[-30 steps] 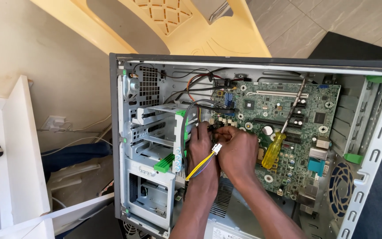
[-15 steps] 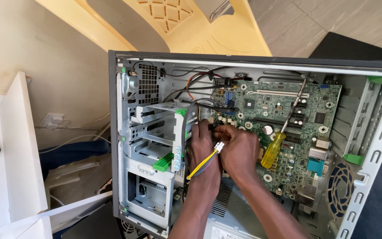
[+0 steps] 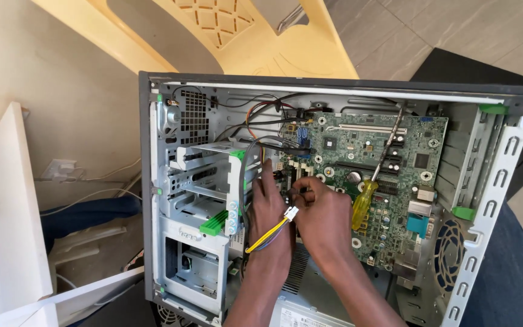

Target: Removing the CPU and disconnecting internal cables from a desktop computer motherboard.

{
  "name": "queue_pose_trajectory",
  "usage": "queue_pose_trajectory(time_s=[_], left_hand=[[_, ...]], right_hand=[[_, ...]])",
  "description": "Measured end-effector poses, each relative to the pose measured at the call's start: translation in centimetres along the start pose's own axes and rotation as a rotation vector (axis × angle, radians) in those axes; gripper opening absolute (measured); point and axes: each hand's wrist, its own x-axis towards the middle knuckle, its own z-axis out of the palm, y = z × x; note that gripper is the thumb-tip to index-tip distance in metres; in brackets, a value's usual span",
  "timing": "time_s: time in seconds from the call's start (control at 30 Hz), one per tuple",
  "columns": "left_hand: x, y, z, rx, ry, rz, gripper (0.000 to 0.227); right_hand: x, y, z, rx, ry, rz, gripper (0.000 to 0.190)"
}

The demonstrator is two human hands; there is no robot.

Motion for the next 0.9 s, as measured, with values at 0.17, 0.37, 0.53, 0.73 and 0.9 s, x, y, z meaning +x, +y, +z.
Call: queue_pose_trajectory(time_s=[0.17, 0.37, 0.53, 0.73, 0.9], left_hand=[[-0.9, 0.2, 0.0, -0.312, -0.167, -0.292, 0.057], [-0.6, -0.7, 1.6, -0.318, -0.143, -0.327, 0.050], [0.4, 0.0, -1.0, -0.476, -0.226, -0.431, 0.042], [1.3, 1.1, -3.3, -0.579, -0.275, -0.519, 0.043], [1.0, 0.5, -2.0, -0.524, -0.305, -0.509, 0.039]], right_hand=[[-0.7, 0.3, -0.8, 0.180, -0.025, -0.043, 0.027], [-0.2, 1.0, -0.4, 0.216, 0.014, -0.168, 0.022], [0.4, 0.1, 0.5, 0.352, 0.080, -0.167, 0.019], [1.1, -0.5, 1.3, 0.388, 0.090, -0.139, 0.019], [1.3, 0.2, 1.1, 0.271, 0.102, -0.187, 0.021]])
